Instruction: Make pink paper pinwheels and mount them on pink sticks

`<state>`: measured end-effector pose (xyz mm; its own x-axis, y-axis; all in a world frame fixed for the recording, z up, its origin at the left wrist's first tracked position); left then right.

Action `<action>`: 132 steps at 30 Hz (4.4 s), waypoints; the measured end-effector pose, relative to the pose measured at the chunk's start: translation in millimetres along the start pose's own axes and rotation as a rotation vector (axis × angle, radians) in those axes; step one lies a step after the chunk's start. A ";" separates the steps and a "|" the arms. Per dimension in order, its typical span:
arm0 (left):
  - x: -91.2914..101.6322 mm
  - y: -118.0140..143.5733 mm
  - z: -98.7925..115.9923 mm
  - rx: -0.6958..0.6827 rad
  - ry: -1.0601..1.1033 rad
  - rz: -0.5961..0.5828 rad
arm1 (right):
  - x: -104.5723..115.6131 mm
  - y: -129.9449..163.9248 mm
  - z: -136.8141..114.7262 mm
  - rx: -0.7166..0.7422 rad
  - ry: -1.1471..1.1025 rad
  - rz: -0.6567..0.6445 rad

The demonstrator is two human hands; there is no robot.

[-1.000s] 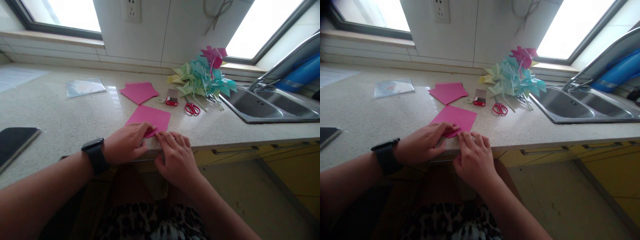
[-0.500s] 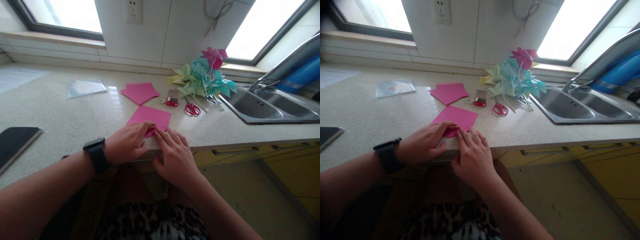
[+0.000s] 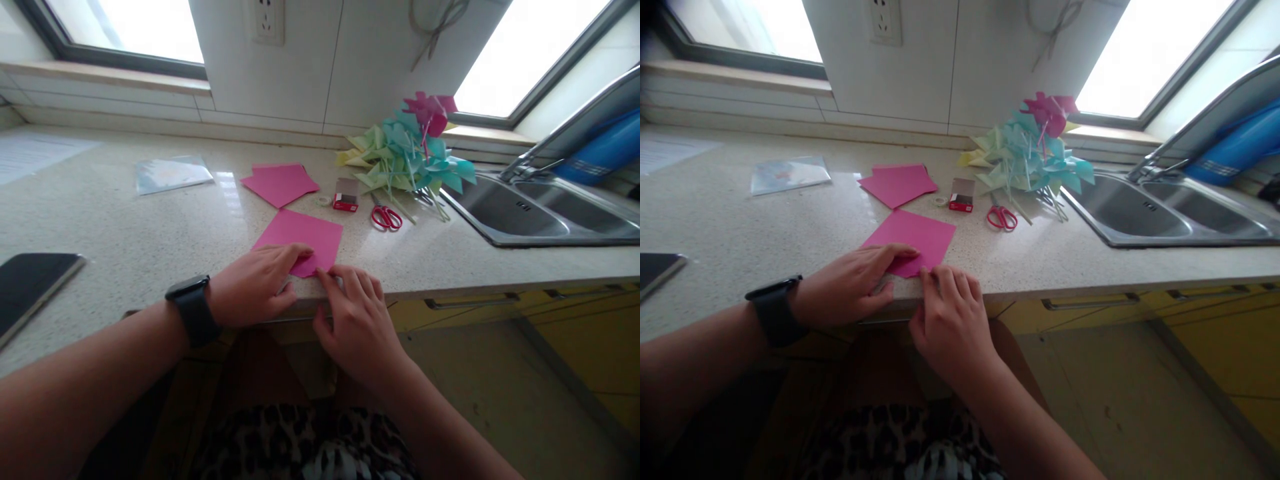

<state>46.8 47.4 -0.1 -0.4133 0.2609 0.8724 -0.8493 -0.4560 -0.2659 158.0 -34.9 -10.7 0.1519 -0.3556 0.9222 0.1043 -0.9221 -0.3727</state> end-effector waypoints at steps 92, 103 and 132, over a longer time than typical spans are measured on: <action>-0.4 0.5 7.8 -0.155 -0.055 -0.031 | -8.7 -8.5 8.5 -0.022 0.064 -0.069; 0.4 -0.3 9.2 -0.138 -0.055 -0.056 | -7.3 -9.1 11.7 -0.038 0.017 -0.093; 0.9 -0.4 -1.6 -0.031 -0.002 -0.036 | -5.2 -1.4 3.1 0.017 -0.011 -0.108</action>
<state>46.3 49.2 0.1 -0.3815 0.2746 0.8826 -0.8735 -0.4195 -0.2470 160.2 -31.3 -15.4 0.1494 -0.2527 0.9559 0.1378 -0.9520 -0.2732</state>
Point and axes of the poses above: each hand's wrist, its own y-axis away from the middle knuckle, its own x-axis out of the back of the hand, z = x × y, the point moved 7 cm from there along -y, towards the middle knuckle, and after that the axes turned 4 degrees about y, right-handed, at the moved point
